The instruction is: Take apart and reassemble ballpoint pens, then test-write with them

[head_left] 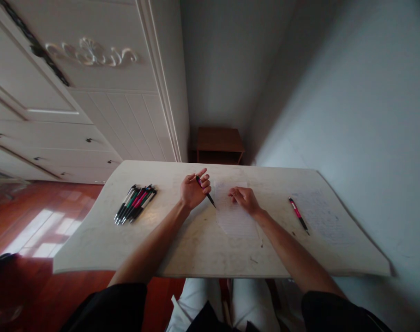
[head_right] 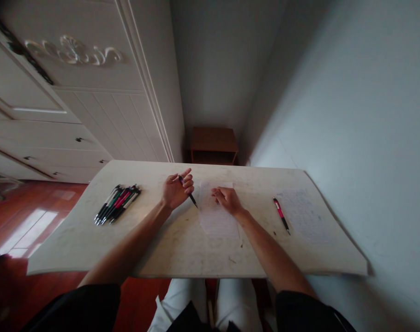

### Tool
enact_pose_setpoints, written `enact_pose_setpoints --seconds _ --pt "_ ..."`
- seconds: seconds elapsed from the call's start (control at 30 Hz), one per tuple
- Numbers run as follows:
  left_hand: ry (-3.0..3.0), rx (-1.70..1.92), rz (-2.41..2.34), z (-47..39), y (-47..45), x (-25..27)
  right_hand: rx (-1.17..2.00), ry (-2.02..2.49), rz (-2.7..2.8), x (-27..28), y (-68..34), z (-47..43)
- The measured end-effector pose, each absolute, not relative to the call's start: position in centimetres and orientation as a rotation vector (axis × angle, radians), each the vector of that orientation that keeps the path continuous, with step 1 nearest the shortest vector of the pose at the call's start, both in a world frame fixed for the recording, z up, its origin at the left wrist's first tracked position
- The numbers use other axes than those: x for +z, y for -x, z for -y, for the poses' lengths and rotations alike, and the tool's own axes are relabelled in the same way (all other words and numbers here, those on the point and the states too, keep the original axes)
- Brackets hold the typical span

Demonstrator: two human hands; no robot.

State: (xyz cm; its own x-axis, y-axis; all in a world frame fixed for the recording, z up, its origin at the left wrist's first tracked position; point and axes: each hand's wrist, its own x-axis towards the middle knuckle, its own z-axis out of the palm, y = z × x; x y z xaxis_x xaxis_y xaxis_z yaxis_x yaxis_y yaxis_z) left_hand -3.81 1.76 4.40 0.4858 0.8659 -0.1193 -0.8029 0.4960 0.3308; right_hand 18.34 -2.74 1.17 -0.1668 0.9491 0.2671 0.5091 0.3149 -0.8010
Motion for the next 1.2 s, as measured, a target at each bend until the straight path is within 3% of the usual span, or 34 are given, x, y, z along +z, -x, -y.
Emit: enact_pose_setpoints --seconds 0.37,0.93,1.2 --pt "-0.344 1.017 -0.333 -1.6 3.1 4.2 0.65 1.276 1.748 3.1 -18.5 3.7" --pt "-0.513 1.093 -0.345 1.5 1.7 4.6 1.145 1.23 1.78 5.7 -13.9 4.4" --pt "-1.119 1.209 -0.585 1.3 1.7 3.3 1.263 1.128 1.373 6.2 -17.0 3.8"
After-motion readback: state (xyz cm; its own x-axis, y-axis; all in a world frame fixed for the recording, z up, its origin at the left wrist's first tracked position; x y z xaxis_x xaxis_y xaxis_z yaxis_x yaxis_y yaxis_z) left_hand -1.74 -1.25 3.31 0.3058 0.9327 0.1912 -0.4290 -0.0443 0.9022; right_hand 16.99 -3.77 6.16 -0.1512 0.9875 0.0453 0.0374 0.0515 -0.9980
